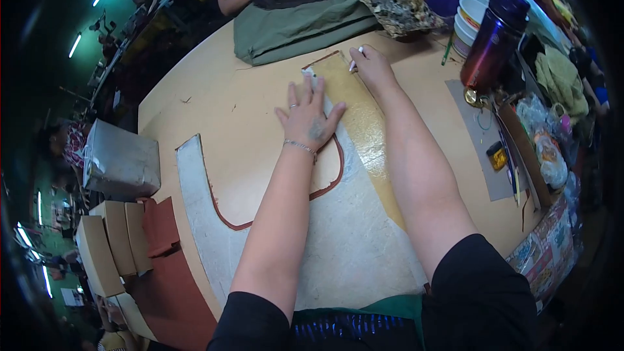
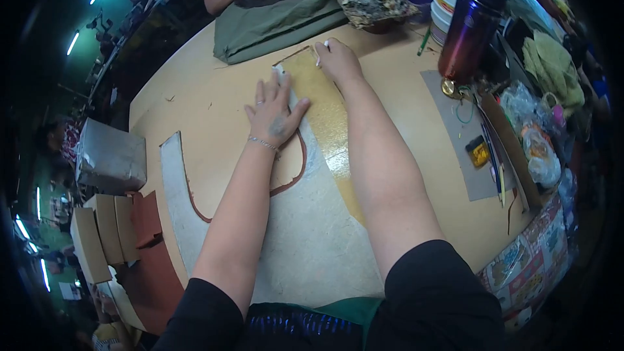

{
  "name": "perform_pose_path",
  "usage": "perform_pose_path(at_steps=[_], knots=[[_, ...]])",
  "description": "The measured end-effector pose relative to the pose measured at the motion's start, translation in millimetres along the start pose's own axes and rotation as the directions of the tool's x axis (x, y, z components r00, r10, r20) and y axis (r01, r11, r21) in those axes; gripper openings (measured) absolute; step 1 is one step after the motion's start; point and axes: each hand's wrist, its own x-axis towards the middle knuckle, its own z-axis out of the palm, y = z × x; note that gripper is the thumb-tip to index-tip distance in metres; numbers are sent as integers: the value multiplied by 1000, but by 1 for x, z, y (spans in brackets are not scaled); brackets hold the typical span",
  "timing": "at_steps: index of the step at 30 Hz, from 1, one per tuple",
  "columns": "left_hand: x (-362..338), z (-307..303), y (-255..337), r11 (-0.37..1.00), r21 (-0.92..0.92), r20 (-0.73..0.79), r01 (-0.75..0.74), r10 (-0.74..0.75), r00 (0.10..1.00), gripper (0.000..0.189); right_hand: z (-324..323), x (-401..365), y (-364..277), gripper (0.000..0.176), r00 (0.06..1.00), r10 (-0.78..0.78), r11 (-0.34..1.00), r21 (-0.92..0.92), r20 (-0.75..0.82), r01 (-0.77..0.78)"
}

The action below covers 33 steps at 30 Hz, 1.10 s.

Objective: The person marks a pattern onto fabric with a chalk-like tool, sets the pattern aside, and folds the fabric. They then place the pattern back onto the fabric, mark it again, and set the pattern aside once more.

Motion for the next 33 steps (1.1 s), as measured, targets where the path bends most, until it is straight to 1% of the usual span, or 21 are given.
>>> perform_pose_path(at_steps=[1, 4, 5, 7, 10, 11, 14, 16, 17, 20, 23, 24, 25, 26, 28, 30, 31, 32, 33], knots=[[4, -1, 0, 999, 31, 33, -28, 27, 999, 67, 3, 0, -2, 32, 1000, -18, 999, -46, -3, 18], [4, 4, -4, 1000, 1, -5, -19, 19, 1000, 69, 18, 6, -8, 34, 973, -223, 971, -79, 66, 228], [5, 5, -4, 1000, -8, -7, -13, 13, 1000, 69, 25, 13, -12, 34, 964, -233, 965, -89, 127, 245], [4, 3, -4, 1000, -16, 4, -12, 12, 1000, 68, 41, 24, -21, 33, 942, -233, 960, -100, 240, 263], [4, 4, -5, 1000, -21, -11, -16, 16, 1000, 68, 60, 31, -35, 33, 959, -125, 917, -340, 253, 209], [5, 3, -4, 999, -28, -18, -16, 16, 1000, 68, 65, 32, -38, 35, 959, -49, 906, -392, 279, 161], [3, 3, -4, 999, -40, -33, -16, 15, 999, 68, 68, 20, -52, 37, 963, -15, 849, -505, 271, 156], [3, 4, -4, 999, -50, -40, -18, 16, 999, 67, 71, 27, -42, 35, 961, -86, 808, -545, 264, 223], [4, 5, -4, 999, -39, -47, -18, 16, 999, 67, 69, 31, -37, 34, 959, -118, 785, -567, 259, 250], [6, 8, -6, 1000, -9, -62, -25, 24, 998, 66, 37, 24, -35, 30, 961, -272, 689, -685, 58, 237], [7, 12, -7, 999, 5, -82, -39, 39, 996, 67, -8, 4, -22, 27, 931, -354, 688, -698, -84, 199], [7, 14, -8, 999, 3, -96, -44, 45, 994, 68, -27, -13, -15, 28, 968, -246, 843, -504, -47, 190], [7, 12, -5, 999, -4, -73, -41, 40, 997, 68, -47, -36, -11, 29, 988, -156, 949, -278, 4, 151], [6, 9, -3, 999, -7, -55, -36, 35, 998, 69, -65, -62, -7, 31, 994, -83, 996, -32, 66, 86], [7, 9, -5, 999, -17, -48, -36, 35, 998, 68, -94, -127, 11, 30, 991, -52, 994, 99, 127, 39], [7, 10, -6, 998, -40, -67, -49, 46, 997, 68, -123, -194, -3, 24, 994, 78, 957, 275, 79, -97], [6, 8, -5, 996, -78, -52, -36, 32, 998, 66, -135, -220, -2, 23, 990, 131, 941, 309, 47, -139], [6, 3, -4, 993, -113, -38, -20, 16, 999, 64, -146, -245, 1, 21, 983, 182, 922, 346, 18, -177], [6, -1, -6, 989, -147, -26, 0, -4, 1000, 63, -155, -271, -1, 20, 983, 184, 909, 383, -6, -168]])
